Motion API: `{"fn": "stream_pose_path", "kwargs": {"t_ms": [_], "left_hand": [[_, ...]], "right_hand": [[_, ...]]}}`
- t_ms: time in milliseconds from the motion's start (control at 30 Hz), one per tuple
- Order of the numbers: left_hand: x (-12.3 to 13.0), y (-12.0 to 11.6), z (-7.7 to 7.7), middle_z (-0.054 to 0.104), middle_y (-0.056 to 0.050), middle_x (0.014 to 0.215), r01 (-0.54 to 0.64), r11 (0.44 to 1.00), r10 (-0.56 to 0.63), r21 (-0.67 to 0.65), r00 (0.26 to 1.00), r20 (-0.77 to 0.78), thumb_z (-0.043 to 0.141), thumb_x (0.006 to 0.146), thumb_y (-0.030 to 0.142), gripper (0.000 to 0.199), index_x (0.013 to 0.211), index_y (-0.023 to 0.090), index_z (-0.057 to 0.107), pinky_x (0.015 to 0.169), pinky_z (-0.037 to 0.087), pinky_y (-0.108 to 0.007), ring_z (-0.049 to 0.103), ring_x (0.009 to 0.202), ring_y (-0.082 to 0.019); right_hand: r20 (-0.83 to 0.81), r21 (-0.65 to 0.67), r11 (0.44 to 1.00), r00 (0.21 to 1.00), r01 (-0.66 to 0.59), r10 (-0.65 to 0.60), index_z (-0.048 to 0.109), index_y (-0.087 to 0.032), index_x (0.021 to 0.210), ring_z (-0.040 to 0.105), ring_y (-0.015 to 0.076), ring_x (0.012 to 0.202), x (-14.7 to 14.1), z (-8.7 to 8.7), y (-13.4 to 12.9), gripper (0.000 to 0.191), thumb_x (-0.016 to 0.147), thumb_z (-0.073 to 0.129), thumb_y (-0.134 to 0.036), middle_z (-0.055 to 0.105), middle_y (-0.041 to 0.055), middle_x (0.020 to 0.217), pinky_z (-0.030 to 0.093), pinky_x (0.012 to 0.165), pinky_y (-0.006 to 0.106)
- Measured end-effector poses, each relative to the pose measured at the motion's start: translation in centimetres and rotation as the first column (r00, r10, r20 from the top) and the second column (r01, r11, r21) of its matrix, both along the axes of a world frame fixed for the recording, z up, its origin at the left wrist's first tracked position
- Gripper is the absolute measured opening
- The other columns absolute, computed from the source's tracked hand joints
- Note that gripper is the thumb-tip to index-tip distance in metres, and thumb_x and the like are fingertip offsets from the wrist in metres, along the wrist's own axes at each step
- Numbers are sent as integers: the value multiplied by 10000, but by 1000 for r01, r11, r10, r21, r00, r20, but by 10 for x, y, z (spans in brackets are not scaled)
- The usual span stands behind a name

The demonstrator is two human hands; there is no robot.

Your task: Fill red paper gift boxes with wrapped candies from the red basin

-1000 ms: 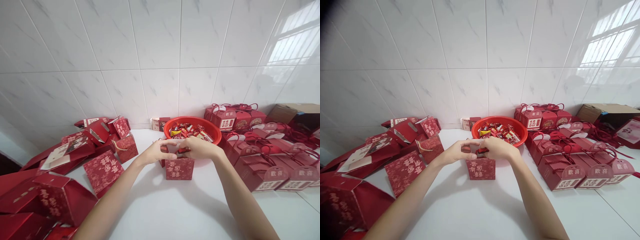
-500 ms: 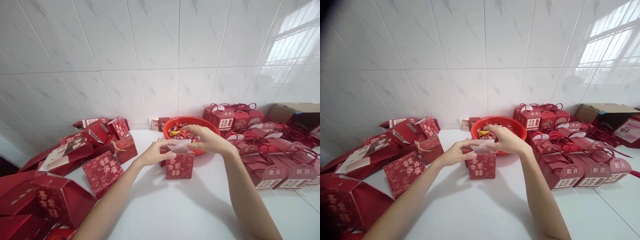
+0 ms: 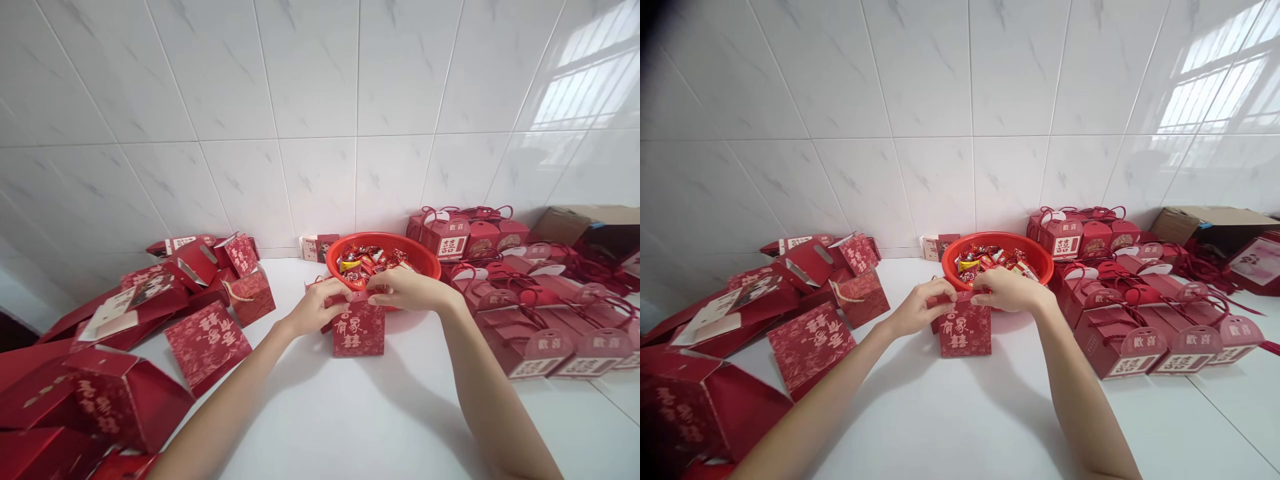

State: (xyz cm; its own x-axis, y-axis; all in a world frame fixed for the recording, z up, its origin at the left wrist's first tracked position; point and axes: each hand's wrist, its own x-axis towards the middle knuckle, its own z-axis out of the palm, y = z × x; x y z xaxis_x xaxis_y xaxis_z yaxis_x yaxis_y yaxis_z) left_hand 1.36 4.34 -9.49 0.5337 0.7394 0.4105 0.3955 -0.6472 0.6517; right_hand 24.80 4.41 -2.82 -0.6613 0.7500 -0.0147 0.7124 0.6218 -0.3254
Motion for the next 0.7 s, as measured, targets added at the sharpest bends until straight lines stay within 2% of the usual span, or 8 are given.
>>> {"fn": "stream_pose_path", "kwargs": {"t_ms": [67,167,267,367,433,533,700], "left_hand": [[0,-2,3,661,-37,930,4,1000,-4,5,999,-33,598,838,190,61,806,198,648,914,456,-347,597,903,-197],[0,-4,7,656,-36,919,2,1000,-3,-20,998,-55,661,816,239,40,804,201,657,890,464,-343,586,900,-204],[0,-5,7,664,-42,886,24,997,-25,-70,1000,-13,677,833,309,117,807,194,674,849,484,-336,589,868,-200],[0,-4,5,677,-50,904,33,991,-28,-130,999,42,692,828,323,133,820,191,709,811,506,-322,606,854,-192],[0,-2,3,681,-54,925,29,988,-18,-154,997,69,717,805,315,125,827,194,734,799,517,-317,616,854,-191],[0,-1,0,687,-60,934,31,985,-15,-170,996,92,731,791,311,127,840,197,762,809,527,-323,627,866,-194],[-3,2,-3,690,-69,960,55,979,-35,-194,994,104,715,807,302,152,896,204,788,783,539,-323,631,849,-189]], "right_hand": [[17,-22,1000,1000,17,-17,589,-190,756,476,150,646,-3,-4,3,117,869,565,-170,580,12,728,300,595,276],[42,-56,997,998,51,-48,470,-189,645,428,135,605,-7,-8,6,220,796,600,-96,517,-6,656,256,559,275],[47,-84,995,998,56,-52,425,-195,629,400,132,587,-8,-9,7,308,820,663,-234,475,-18,617,240,549,278],[36,-104,994,999,44,-41,421,-197,622,376,126,566,-6,-8,7,377,886,606,-393,462,-20,599,229,541,283],[14,-117,993,1000,12,-10,405,-196,602,359,117,546,-5,-8,8,387,914,549,-374,445,-26,576,222,538,286],[-16,-122,992,1000,-23,21,381,-195,574,347,109,530,-5,-9,10,393,888,568,-341,416,-39,539,219,535,286],[-46,-162,987,999,-1,-7,378,-190,548,394,107,519,-7,-14,13,383,846,605,-271,450,-44,511,250,533,270]]}}
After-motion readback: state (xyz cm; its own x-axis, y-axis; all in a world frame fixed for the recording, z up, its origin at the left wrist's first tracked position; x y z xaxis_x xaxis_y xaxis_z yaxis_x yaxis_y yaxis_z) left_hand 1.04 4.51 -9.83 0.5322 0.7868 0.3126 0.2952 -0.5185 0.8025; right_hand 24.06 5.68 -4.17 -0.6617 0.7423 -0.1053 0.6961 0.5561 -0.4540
